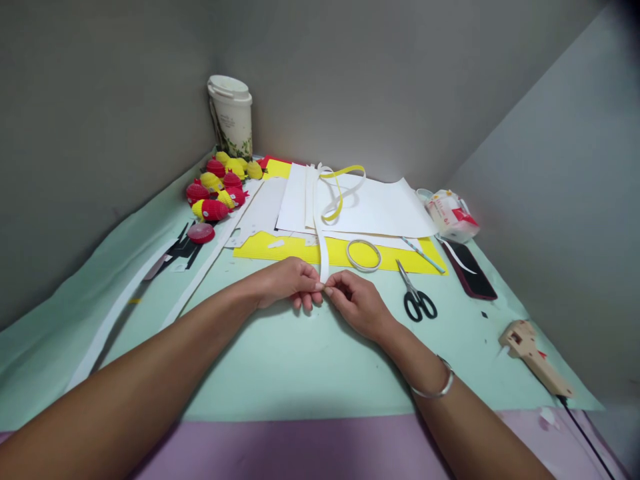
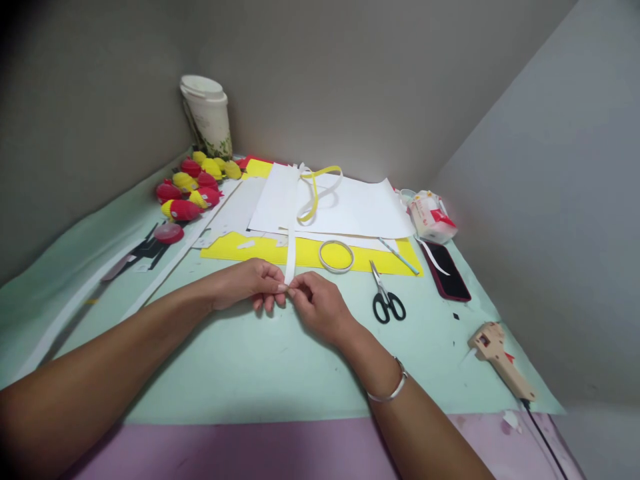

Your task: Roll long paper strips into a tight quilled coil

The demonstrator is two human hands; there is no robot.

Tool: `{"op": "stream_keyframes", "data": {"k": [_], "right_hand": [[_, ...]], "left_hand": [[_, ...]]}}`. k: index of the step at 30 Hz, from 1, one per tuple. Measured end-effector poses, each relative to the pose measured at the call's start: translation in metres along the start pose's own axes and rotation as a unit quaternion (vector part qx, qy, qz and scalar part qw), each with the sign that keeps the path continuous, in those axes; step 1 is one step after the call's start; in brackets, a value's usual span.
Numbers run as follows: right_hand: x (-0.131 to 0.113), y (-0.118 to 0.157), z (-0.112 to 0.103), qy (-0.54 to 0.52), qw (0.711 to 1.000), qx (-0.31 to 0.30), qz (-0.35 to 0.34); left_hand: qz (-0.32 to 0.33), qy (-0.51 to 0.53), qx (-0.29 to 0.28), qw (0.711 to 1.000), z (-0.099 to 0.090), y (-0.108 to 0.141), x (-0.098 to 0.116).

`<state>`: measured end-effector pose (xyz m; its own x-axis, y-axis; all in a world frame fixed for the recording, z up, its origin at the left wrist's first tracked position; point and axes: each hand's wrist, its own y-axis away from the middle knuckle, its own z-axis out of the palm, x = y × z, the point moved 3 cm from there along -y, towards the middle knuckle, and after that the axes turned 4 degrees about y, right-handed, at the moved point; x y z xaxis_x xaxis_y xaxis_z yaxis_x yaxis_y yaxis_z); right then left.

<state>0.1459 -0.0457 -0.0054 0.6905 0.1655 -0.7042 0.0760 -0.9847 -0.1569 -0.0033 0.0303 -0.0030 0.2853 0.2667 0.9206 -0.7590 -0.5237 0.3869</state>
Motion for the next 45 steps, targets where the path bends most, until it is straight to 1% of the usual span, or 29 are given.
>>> {"op": "stream_keyframes", "data": {"k": [6, 13, 22, 29, 37, 45], "right_hand": [[-0.002, 0.0005, -0.0004, 0.003, 1.0, 0.014, -0.011], [-0.0002, 0.0012, 0.0019, 0.02, 0.998, 0.028, -0.052], [-0.0021, 0.0009, 0.0021, 0.024, 0.997, 0.031, -0.066], [-0.0036, 0.0016, 0.001, 0.015, 0.997, 0.03, -0.065], [-0.0069, 0.0009, 0.0002, 0.017, 0.998, 0.031, -0.059], [-0.0059, 0.0023, 0.0018, 0.026, 0.995, 0.051, -0.079]], "left_hand": [[0.001, 0.003, 0.005, 1.0, -0.0007, -0.0009, -0.001], [-0.009, 0.02, 0.01, 1.0, -0.0002, 0.0008, 0.0012], [-0.008, 0.022, 0.02, 1.0, 0.0011, 0.0028, 0.0032], [-0.016, 0.012, 0.019, 1.0, 0.0016, 0.003, 0.0036], [-0.009, 0.002, 0.029, 1.0, 0.0031, 0.0042, 0.0058], [-0.022, 0.001, 0.037, 0.999, 0.0025, 0.0026, 0.0042]]}}
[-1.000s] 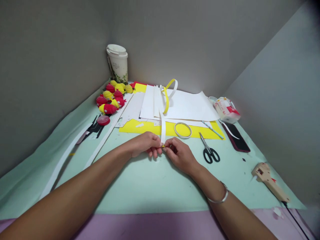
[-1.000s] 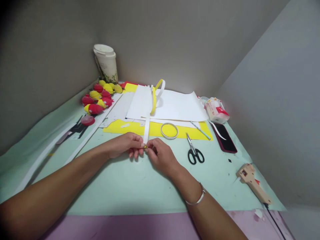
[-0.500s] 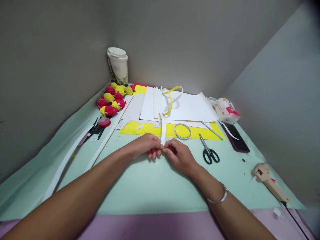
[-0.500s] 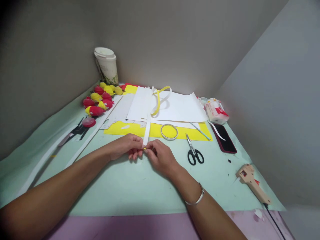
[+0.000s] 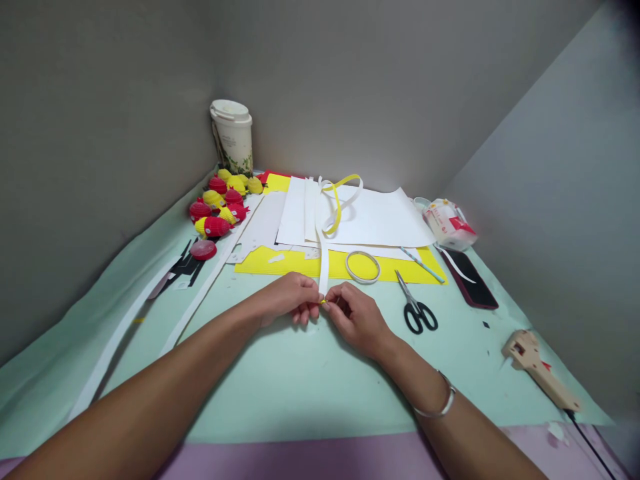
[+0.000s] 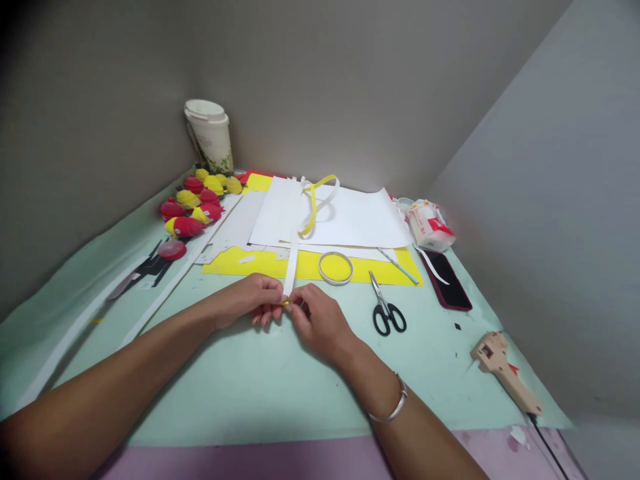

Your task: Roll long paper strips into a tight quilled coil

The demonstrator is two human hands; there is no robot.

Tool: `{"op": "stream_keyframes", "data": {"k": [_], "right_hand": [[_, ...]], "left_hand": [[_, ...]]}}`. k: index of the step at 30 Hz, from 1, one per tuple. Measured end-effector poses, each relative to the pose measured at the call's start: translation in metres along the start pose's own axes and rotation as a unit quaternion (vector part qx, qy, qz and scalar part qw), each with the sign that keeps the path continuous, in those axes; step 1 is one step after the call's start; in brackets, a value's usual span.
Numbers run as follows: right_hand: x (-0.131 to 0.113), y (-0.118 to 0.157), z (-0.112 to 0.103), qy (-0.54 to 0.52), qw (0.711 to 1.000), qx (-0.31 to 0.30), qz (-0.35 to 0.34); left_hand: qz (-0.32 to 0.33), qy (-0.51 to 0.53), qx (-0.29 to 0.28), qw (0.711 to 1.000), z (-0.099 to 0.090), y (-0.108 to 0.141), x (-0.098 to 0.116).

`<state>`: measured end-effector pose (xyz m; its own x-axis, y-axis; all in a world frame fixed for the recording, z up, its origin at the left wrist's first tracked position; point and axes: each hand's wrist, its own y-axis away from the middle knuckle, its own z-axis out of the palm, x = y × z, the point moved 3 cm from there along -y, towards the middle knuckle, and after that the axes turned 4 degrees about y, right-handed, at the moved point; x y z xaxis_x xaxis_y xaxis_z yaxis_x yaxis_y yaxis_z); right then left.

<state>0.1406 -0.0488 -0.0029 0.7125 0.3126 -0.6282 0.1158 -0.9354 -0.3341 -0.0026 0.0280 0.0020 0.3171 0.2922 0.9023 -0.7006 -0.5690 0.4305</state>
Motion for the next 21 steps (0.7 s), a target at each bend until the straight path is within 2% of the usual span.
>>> {"op": "stream_keyframes", "data": {"k": [12, 21], "right_hand": [[-0.0003, -0.0004, 0.0002, -0.009, 1.0, -0.003, 0.003], [-0.0001, -0.0014, -0.0004, -0.04, 0.997, -0.017, 0.059]], "left_hand": [[0.003, 0.003, 0.007, 1.0, 0.001, 0.0015, 0.0013], [0.02, 0.001, 0.011, 1.0, 0.0016, 0.0014, 0.0013]]}}
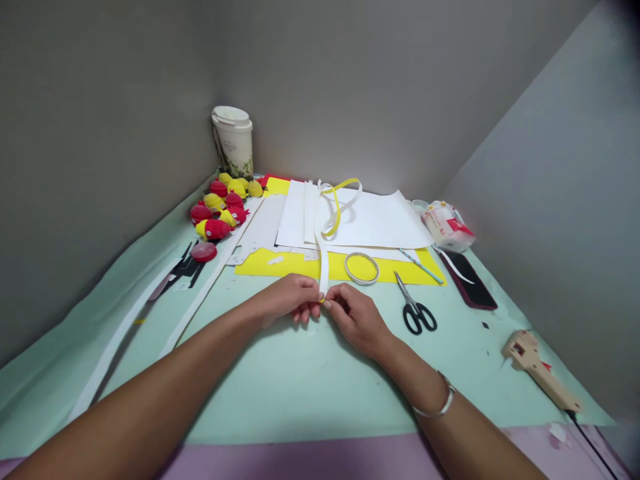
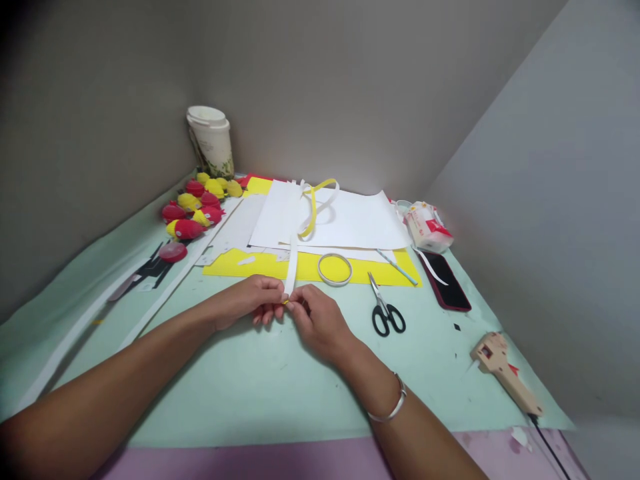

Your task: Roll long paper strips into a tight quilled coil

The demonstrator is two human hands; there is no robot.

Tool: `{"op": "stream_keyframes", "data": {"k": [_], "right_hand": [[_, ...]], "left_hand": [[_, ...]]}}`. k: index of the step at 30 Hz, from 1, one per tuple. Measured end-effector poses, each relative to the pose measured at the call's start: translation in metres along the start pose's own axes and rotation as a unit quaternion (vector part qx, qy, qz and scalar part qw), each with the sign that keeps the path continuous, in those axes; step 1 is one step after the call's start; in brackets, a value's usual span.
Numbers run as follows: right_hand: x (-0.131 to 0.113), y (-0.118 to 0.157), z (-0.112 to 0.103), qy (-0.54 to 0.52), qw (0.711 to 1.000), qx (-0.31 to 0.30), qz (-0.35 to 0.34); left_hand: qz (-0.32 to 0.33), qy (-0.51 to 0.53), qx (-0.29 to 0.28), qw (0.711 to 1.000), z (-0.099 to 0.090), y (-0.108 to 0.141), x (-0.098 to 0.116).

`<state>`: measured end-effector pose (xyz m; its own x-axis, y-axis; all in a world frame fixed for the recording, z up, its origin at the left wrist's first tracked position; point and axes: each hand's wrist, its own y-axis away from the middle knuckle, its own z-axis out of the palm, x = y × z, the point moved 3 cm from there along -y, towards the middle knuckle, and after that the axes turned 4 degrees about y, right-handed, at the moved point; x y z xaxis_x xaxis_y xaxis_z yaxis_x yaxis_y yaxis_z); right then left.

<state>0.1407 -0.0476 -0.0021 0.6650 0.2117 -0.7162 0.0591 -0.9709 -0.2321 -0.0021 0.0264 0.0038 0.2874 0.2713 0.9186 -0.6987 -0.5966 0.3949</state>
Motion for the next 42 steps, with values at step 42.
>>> {"op": "stream_keyframes", "data": {"k": [42], "right_hand": [[-0.0002, -0.0023, 0.0019, -0.021, 0.998, -0.027, 0.059]], "left_hand": [[0.006, -0.01, 0.02, 1.0, 0.0012, -0.0032, -0.0041]]}}
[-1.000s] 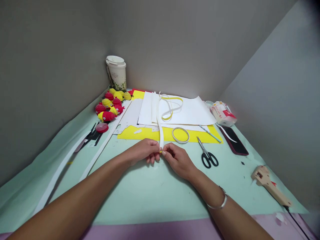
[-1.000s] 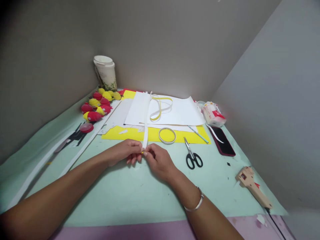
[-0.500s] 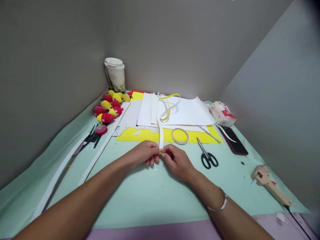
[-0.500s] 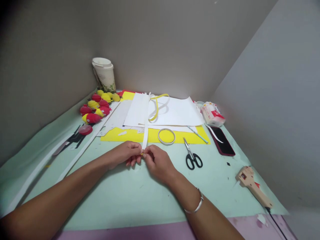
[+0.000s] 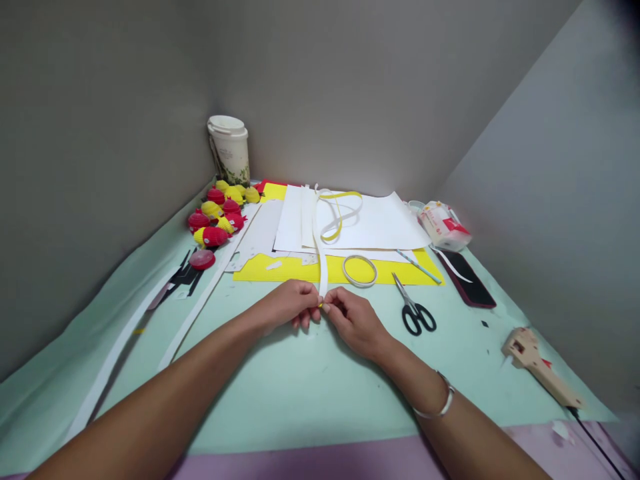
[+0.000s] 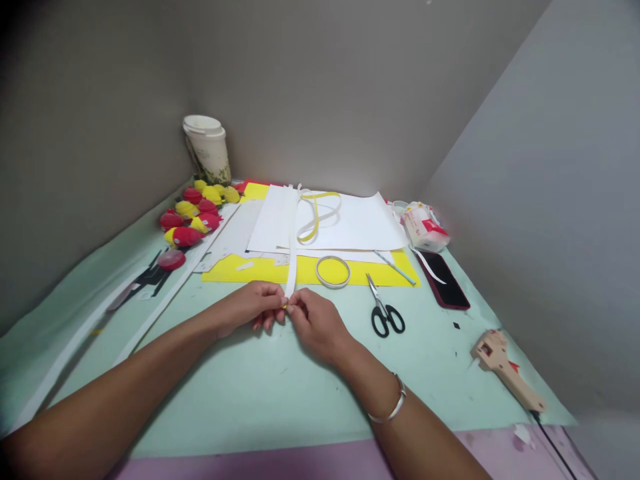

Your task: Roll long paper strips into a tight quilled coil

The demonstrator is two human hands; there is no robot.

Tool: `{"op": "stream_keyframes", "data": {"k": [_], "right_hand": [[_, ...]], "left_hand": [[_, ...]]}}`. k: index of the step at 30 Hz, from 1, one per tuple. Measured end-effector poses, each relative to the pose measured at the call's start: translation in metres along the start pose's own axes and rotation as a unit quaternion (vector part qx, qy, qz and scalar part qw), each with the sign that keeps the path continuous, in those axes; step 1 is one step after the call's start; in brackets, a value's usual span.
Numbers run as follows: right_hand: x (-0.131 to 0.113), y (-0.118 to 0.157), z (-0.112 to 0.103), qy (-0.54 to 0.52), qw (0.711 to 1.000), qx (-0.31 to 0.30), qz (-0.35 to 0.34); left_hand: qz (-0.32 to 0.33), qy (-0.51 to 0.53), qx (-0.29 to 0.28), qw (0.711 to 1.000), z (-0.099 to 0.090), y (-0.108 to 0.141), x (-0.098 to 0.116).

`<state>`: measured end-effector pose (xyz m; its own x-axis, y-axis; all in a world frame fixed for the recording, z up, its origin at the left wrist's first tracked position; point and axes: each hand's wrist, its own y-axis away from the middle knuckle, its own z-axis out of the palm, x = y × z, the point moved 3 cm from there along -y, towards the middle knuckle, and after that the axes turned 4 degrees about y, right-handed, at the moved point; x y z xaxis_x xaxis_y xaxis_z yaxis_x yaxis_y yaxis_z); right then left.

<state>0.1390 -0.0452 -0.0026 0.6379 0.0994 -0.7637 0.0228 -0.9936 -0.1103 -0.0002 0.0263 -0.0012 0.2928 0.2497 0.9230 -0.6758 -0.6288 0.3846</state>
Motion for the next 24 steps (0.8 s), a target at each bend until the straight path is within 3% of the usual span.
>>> {"op": "stream_keyframes", "data": {"k": [24], "right_hand": [[0.0014, -0.0015, -0.0028, -0.019, 1.0, -0.013, -0.007]], "left_hand": [[-0.002, -0.008, -0.034, 0.999, -0.0039, -0.0001, -0.0014]]}}
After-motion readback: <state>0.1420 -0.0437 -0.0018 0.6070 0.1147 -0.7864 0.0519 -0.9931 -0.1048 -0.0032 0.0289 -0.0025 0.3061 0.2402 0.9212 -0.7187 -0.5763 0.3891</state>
